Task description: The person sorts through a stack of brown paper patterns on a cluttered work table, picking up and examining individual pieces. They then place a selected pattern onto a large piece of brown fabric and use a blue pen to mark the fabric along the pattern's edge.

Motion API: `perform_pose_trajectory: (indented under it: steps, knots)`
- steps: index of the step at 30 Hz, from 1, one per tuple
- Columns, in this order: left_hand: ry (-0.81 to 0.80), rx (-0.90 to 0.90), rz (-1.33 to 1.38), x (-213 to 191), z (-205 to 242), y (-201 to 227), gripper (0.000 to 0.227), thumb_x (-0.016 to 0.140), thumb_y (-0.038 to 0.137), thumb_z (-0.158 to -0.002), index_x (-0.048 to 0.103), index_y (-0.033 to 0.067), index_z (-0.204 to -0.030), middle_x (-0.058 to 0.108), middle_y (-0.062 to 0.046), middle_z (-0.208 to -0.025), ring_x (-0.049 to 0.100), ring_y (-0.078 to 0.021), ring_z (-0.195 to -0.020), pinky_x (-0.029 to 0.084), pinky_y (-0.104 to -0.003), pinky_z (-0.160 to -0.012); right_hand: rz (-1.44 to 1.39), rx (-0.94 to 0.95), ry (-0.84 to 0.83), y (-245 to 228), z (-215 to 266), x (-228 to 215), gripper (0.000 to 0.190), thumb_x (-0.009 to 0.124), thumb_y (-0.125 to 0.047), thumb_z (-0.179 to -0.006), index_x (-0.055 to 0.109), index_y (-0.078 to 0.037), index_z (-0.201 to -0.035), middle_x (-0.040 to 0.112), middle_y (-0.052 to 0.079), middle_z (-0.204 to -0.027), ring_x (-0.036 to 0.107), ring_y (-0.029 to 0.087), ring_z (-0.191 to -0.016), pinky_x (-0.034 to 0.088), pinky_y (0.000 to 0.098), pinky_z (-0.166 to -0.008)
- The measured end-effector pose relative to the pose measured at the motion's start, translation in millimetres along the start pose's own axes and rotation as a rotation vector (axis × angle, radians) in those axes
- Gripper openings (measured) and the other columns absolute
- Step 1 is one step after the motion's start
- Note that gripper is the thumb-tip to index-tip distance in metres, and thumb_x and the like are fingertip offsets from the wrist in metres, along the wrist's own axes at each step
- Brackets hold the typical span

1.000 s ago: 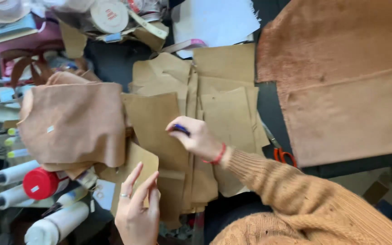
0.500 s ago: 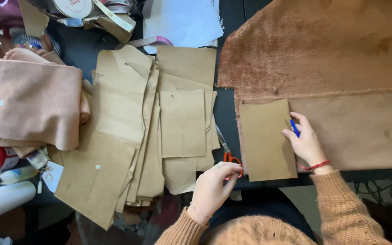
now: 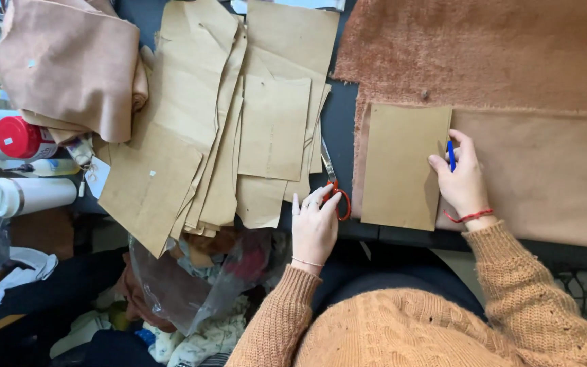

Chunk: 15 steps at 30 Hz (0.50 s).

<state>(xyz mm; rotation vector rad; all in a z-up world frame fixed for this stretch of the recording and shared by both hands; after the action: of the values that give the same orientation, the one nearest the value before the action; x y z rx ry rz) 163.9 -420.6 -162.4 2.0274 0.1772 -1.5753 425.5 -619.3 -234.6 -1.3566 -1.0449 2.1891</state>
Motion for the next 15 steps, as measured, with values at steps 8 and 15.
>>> perform_pose_trajectory:
  steps: [8,15]
  knots:
    - [0.018,-0.046,0.292,-9.2,-134.4,25.0,0.022,0.073,0.014,-0.098,0.075,0.0187,-0.119,0.076,0.005,-0.117,0.074,-0.014,-0.092,0.059,-0.029,-0.077,0.209,-0.333,0.201,55.9,-48.0,-124.3,0.04,0.077,0.014,-0.103,0.077,0.006,-0.142,0.065,0.019,-0.126,0.065,0.03,-0.101,0.055,0.0415,-0.089]
    - [-0.132,-0.207,0.261,99.3,-217.5,0.9,0.018,0.08,0.031,-0.094,0.069,0.022,-0.104,0.071,0.002,-0.101,0.072,-0.0164,-0.094,0.06,-0.034,-0.082,0.222,-0.323,-0.026,196.2,-152.6,-180.4,0.037,0.086,0.019,-0.104,0.069,0.017,-0.137,0.068,0.023,-0.109,0.063,0.028,-0.089,0.055,0.0393,-0.076]
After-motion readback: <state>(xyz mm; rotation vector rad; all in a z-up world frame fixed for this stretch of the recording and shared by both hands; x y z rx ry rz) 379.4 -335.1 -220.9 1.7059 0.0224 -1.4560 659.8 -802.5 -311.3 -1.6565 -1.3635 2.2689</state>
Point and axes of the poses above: each hand's wrist, its own z-axis away from the middle knuckle, its own x-axis out of the palm, y = z × x, the point moved 3 cm from there along -z, towards the middle knuckle
